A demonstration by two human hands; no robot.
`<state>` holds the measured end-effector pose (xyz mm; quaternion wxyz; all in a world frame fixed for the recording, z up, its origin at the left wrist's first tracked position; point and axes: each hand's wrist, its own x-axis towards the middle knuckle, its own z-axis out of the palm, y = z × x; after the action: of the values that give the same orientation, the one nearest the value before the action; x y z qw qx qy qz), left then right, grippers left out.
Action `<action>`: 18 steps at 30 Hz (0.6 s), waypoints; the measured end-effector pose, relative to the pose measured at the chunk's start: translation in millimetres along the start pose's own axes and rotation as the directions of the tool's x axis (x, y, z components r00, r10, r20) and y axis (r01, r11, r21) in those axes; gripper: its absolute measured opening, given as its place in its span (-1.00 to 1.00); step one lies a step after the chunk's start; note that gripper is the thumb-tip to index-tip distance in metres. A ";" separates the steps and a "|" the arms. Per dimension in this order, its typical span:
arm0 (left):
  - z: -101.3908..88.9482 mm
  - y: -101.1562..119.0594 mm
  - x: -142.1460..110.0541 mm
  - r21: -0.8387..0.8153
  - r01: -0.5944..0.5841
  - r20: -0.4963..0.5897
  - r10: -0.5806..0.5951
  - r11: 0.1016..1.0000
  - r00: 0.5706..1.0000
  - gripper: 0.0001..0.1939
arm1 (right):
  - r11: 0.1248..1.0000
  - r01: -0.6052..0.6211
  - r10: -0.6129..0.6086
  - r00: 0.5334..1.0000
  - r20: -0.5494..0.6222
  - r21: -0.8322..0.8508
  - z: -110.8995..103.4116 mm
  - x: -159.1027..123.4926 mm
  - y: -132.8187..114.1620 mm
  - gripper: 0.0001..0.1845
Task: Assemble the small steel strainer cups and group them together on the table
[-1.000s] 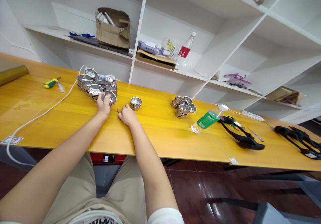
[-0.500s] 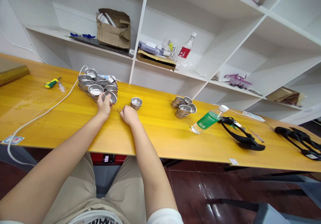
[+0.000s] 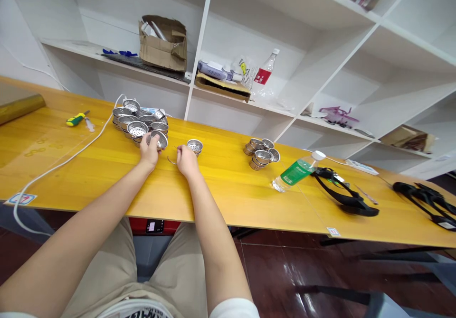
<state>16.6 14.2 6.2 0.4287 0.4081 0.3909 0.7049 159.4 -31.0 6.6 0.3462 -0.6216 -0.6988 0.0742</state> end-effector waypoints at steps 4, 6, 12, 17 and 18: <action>0.6 3.3 -1.8 0.021 0.012 -0.004 -0.012 1.000 1.000 -0.59 | 0.989 -0.060 0.062 0.998 -0.012 0.137 0.0 2.5 1.9 -0.78; 0.4 4.3 -2.5 0.031 0.012 -0.003 -0.012 0.999 1.000 -0.63 | 0.972 -0.097 0.100 0.995 0.000 0.215 0.2 2.2 3.0 -0.80; -1.8 1.7 -2.9 0.043 -0.014 0.001 0.014 0.999 1.000 -0.65 | 0.915 -0.178 0.183 0.983 0.022 0.363 7.1 2.7 5.7 -0.89; -4.4 -3.0 -2.2 0.072 -0.094 0.110 0.086 0.993 0.990 -0.62 | 0.590 -0.296 0.371 0.926 0.073 0.751 4.9 8.5 0.8 -0.94; -4.7 -3.2 -2.4 0.074 -0.113 0.144 0.102 0.991 0.984 -0.62 | 0.515 -0.298 0.392 0.916 0.088 0.804 2.6 9.4 -0.8 -0.92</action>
<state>14.0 12.0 1.1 0.3994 0.4943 0.3656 0.6801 157.4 -21.7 8.8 0.6027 -0.5266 -0.4320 0.4157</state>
